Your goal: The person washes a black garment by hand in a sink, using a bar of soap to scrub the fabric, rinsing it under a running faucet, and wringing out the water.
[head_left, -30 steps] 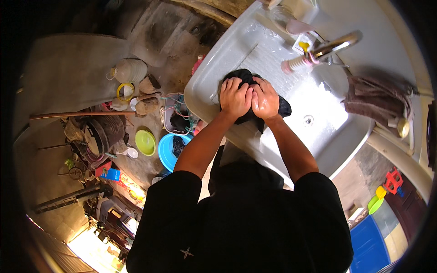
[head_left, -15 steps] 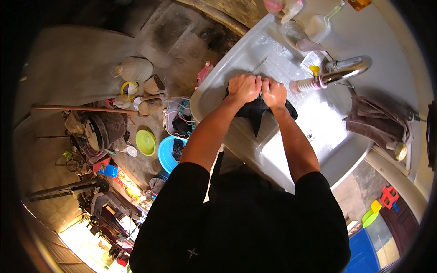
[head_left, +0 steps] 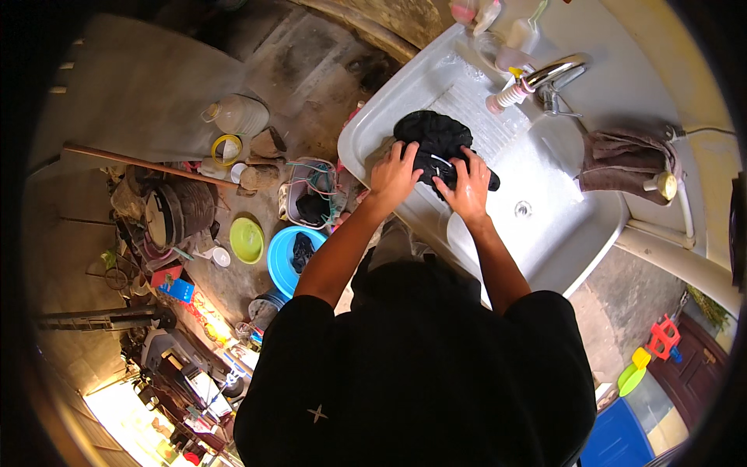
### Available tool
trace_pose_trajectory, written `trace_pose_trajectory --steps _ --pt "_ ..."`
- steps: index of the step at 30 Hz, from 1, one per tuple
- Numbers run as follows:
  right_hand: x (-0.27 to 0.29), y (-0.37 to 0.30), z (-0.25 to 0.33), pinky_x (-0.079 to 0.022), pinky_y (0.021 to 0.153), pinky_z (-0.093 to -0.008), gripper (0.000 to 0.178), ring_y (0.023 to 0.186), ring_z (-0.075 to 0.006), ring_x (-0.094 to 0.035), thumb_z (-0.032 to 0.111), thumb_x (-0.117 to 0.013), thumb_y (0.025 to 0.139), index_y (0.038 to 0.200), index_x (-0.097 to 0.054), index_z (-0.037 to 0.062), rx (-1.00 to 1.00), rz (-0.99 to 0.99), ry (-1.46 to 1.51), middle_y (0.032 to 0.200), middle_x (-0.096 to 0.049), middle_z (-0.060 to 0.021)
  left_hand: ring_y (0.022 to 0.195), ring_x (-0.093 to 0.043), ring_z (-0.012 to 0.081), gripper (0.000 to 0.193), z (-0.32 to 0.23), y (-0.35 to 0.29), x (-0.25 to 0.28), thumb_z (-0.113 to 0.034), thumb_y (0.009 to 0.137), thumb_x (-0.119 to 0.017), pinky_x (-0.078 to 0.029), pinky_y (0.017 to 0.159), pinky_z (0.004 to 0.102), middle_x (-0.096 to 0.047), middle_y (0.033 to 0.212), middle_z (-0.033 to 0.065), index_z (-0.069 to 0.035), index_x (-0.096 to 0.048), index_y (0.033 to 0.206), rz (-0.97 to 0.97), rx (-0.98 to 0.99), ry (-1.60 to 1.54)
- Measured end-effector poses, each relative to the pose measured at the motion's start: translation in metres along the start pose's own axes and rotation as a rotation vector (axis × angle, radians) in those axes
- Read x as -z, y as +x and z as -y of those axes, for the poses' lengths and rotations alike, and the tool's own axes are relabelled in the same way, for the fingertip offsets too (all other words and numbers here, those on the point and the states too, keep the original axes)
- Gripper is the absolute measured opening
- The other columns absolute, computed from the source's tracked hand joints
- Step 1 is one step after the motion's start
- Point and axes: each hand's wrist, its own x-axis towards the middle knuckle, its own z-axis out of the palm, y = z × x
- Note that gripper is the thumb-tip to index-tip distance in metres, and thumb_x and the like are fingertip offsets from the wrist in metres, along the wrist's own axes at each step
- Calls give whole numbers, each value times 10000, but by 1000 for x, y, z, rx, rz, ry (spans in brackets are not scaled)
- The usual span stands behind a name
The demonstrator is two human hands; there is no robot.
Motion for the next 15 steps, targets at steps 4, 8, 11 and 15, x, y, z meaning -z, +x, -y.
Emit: trace_pose_trajectory --steps 4,8,11,15 --pt "27 15 3 -480 882 -470 571 1060 -351 -579 253 -836 689 1188 -596 115 -56 294 77 1177 -593 -117 944 -654 387 382 5 -7 -4 -248 836 -739 -552 717 494 -547 1171 123 -144 -545 1147 77 61 147" --pt "32 23 -15 -539 865 -433 475 1067 -347 -612 125 -777 732 1189 -648 134 -195 447 -91 1140 -645 -97 929 -651 403 327 4 -7 6 -199 832 -728 -526 800 503 -577 1157 150 -103 -560 1096 -137 111 -52" --pt "50 39 6 -545 858 -424 408 1051 -343 -634 117 -745 756 1159 -693 145 -13 174 -117 1206 -658 -81 1000 -642 358 342 12 8 22 -180 858 -667 -509 826 454 -602 1183 165 -89 -563 1171 -99 274 -396" --pt "86 81 50 -541 851 -420 404 963 -349 -675 40 -662 767 1157 -703 136 7 -96 72 1145 -695 -151 1120 -613 270 591 -19 30 92 -177 978 -514 -542 907 532 -501 1394 137 -89 -296 1520 10 563 -1378"
